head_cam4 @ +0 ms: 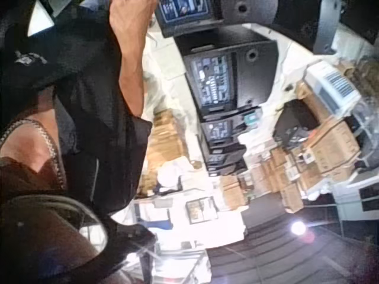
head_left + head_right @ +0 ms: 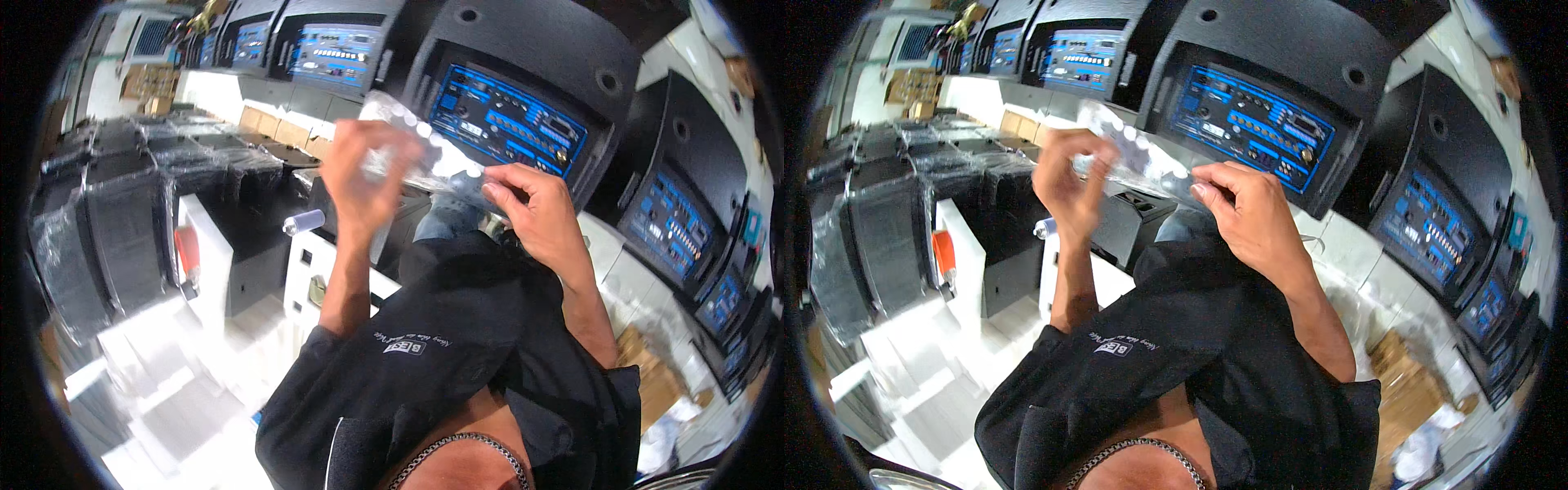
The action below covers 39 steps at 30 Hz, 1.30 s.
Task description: The person removes small white circular components from a plastic sheet and inserts them into ports on the back panel of large black speakers. The person repeats this process across multiple speakers in a warehouse setting.
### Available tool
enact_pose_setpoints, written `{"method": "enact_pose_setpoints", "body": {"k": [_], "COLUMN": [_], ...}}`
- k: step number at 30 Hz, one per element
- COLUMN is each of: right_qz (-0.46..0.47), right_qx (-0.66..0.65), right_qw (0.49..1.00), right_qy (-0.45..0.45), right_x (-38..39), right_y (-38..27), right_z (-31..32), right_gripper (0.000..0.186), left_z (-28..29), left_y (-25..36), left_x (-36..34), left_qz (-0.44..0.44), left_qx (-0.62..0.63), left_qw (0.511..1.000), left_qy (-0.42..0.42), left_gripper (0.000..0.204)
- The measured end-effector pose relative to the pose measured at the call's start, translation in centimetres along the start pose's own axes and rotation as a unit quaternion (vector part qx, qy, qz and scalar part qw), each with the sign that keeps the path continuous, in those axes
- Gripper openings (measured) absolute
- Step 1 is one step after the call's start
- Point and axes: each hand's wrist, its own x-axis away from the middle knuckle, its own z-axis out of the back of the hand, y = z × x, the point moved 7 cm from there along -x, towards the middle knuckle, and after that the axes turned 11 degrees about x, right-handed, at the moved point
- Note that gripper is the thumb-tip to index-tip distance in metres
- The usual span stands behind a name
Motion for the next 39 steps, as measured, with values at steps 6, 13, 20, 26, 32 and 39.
{"method": "enact_pose_setpoints", "body": {"k": [6,13,20,26,32,39], "right_qz": [0.076,0.059,0.089,0.091,0.161,0.176], "right_qx": [0.023,0.025,0.083,0.064,0.079,0.046], "right_qw": [0.996,0.994,0.989,0.987,0.979,0.981], "right_qy": [-0.032,-0.084,-0.082,-0.115,-0.098,-0.071], "right_x": [-5.0,-12.6,-19.0,-21.1,-22.4,-22.8], "right_y": [-5.9,-10.6,-15.9,-17.7,-19.2,-19.8], "right_z": [-3.5,-10.4,-16.5,-19.6,-20.8,-20.4], "right_gripper": [0.02,0.02,0.021,0.022,0.022,0.021], "left_z": [1.7,9.1,16.4,19.7,21.7,22.4], "left_y": [-0.1,-9.7,-16.0,-18.0,-17.8,-16.5], "left_x": [-0.3,-3.5,-5.7,-5.7,-5.4,-6.2], "left_qz": [-0.014,0.002,0.016,0.027,0.019,0.042], "left_qx": [-0.05,0.07,0.081,0.054,0.008,0.0], "left_qw": [0.999,0.997,0.996,0.998,1.0,0.997], "left_qy": [0.012,-0.017,-0.019,-0.012,0.02,0.07], "left_gripper": [0.027,0.027,0.025,0.022,0.019,0.02]}}
